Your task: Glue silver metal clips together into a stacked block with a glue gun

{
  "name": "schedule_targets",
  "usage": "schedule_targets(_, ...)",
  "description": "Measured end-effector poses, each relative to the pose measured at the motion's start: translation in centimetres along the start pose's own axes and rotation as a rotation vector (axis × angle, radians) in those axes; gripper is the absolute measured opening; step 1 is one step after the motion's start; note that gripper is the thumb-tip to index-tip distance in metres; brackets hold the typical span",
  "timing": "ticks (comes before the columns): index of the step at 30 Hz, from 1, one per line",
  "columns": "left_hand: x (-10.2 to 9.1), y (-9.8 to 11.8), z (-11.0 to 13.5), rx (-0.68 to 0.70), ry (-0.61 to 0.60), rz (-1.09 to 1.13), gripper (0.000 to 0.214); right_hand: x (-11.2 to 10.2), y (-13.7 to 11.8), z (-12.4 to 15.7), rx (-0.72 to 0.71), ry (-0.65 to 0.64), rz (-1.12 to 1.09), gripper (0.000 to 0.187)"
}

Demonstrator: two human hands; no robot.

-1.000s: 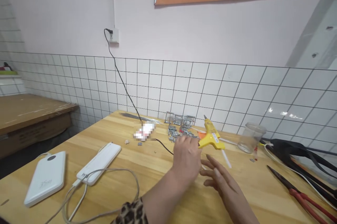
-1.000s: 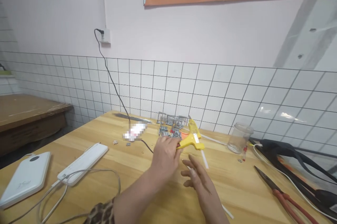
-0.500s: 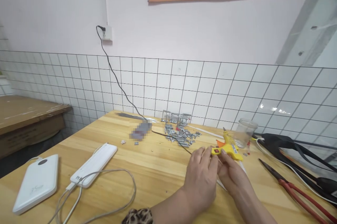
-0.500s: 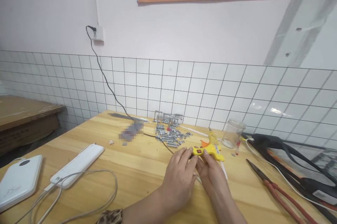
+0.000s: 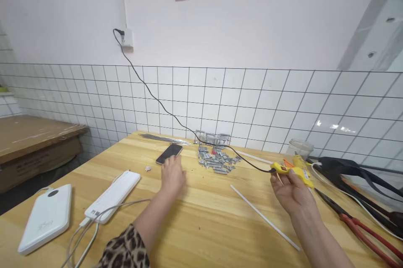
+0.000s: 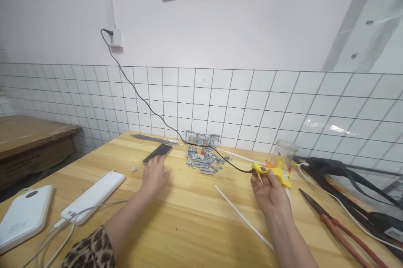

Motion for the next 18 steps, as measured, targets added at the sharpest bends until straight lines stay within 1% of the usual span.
schedule_targets(3,-0.6,-2.6,-2.1,-0.118,0.009,-0.027,0.060,-0.4,-0.8,-0.1,-0.017,-0.008,-0.011,0.004)
schedule_targets(5,-1.2,-3.3,-2.8,-0.156,0.011,-0.030,0.061,-0.6,-1.3,-0.2,-0.029,-0.005,-0.015,0.005)
schedule_targets(6,-1.4,-3.2,-2.9,-0.158,0.010,-0.030,0.061,-0.7,-1.5,-0.3,-0.032,-0.001,-0.017,0.007)
schedule_targets(7,-1.5,-2.8,-2.9,-0.141,0.003,-0.029,0.062,-0.8,-1.6,-0.4,-0.030,0.005,-0.019,0.008)
schedule_targets(9,-1.3,-0.8,-2.1,-0.047,-0.038,-0.020,0.060,-0.8,-1.8,-0.5,-0.015,0.017,-0.024,0.010)
schedule_targets(12,0.7,3.4,0.7,0.168,-0.181,0.016,0.054,-0.8,-1.4,-0.4,0.041,0.038,-0.033,0.009)
schedule_targets(14,2.3,5.5,2.9,0.265,-0.262,0.047,0.053,-0.8,-0.7,-0.1,0.097,0.057,-0.039,0.005)
schedule_targets(16,3.7,6.6,4.7,0.316,-0.314,0.076,0.051,-0.8,0.3,0.4,0.161,0.079,-0.045,0.006)
schedule_targets(18,4.5,6.8,5.7,0.337,-0.340,0.098,0.048,-0.9,1.7,0.9,0.225,0.099,-0.045,0.009)
Point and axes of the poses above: each hand's wrist, its own z-axis away from the middle knuckle, its own x-axis out of the palm, y = z × x, the point moved 6 cm from there along -z, towards the middle knuckle, and after that the axes turned 6 degrees about -y, right-handed, at the moved point
